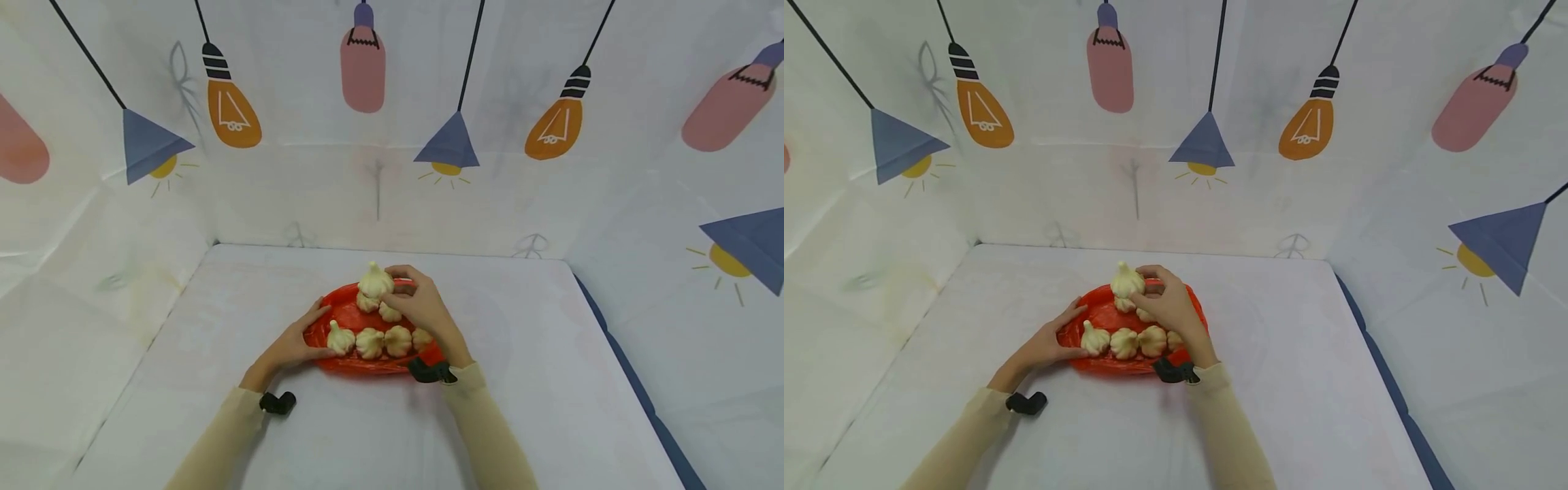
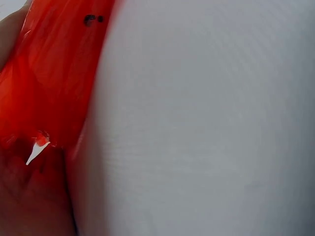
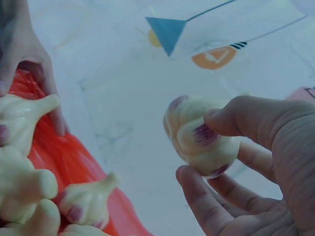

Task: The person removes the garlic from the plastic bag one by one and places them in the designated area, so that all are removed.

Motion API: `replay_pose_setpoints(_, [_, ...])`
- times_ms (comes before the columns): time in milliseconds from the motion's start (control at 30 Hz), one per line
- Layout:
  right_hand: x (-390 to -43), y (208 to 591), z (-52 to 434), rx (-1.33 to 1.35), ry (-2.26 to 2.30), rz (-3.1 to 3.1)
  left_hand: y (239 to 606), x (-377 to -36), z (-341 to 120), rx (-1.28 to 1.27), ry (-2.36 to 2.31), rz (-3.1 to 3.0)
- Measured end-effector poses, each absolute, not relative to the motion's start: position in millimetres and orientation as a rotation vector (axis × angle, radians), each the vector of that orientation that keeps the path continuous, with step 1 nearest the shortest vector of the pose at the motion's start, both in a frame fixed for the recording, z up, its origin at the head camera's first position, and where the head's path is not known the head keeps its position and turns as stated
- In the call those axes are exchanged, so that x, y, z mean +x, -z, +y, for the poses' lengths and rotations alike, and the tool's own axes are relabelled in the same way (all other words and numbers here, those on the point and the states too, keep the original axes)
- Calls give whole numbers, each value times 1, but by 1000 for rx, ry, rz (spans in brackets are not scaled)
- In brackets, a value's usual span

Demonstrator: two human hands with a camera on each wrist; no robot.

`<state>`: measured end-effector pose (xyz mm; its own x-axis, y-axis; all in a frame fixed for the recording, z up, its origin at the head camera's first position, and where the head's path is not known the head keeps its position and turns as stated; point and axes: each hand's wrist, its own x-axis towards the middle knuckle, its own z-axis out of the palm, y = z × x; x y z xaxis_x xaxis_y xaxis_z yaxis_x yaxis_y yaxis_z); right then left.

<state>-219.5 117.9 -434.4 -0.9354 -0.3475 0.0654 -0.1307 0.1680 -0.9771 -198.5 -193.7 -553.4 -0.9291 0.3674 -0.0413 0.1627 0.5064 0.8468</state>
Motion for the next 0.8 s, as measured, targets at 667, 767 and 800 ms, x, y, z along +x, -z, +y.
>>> replay_pose_setpoints(667, [-222,450,183,-237,2002,2513,554,-199,-195,447,-1379,2480])
replay_pose_setpoints(767, [-223,453,195,-194,2011,2540,555,-199,-194,449,-1382,2485])
replay_pose_setpoints(800, [-223,454,198,-179,2014,2555,555,-199,-194,446,-1382,2485])
